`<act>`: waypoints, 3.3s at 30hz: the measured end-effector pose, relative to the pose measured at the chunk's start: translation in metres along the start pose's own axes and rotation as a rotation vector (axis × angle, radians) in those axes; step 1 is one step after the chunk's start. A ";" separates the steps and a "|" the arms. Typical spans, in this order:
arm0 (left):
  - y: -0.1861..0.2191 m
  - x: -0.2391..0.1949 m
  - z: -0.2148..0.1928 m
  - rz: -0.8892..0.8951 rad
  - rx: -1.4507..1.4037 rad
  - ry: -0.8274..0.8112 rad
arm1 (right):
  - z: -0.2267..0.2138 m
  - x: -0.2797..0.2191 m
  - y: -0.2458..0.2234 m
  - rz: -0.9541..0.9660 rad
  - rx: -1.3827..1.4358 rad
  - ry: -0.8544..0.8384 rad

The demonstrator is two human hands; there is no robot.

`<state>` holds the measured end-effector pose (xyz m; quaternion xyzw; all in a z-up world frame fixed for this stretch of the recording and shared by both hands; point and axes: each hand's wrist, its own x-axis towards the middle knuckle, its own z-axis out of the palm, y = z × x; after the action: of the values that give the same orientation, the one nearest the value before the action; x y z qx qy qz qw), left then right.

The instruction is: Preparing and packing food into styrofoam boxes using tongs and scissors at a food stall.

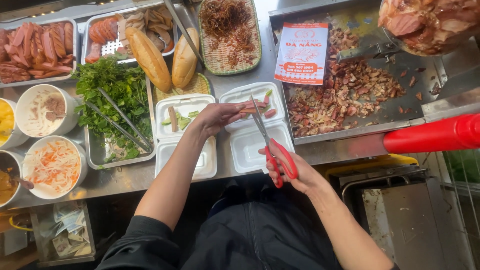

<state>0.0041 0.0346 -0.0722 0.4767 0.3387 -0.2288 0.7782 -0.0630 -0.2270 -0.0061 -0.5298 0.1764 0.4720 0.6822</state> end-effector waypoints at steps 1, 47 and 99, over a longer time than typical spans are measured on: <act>0.002 -0.003 0.003 -0.001 0.002 -0.003 | -0.002 0.004 0.000 -0.002 0.002 0.003; 0.048 -0.078 -0.195 0.028 0.122 -0.086 | 0.213 0.046 0.051 -0.048 -0.221 0.032; -0.072 -0.074 -0.145 0.347 0.106 0.690 | 0.066 0.138 -0.009 -0.446 -0.743 0.210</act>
<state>-0.1387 0.1350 -0.1050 0.6156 0.4823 0.0629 0.6201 -0.0046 -0.1047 -0.0783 -0.8092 -0.0557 0.2882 0.5090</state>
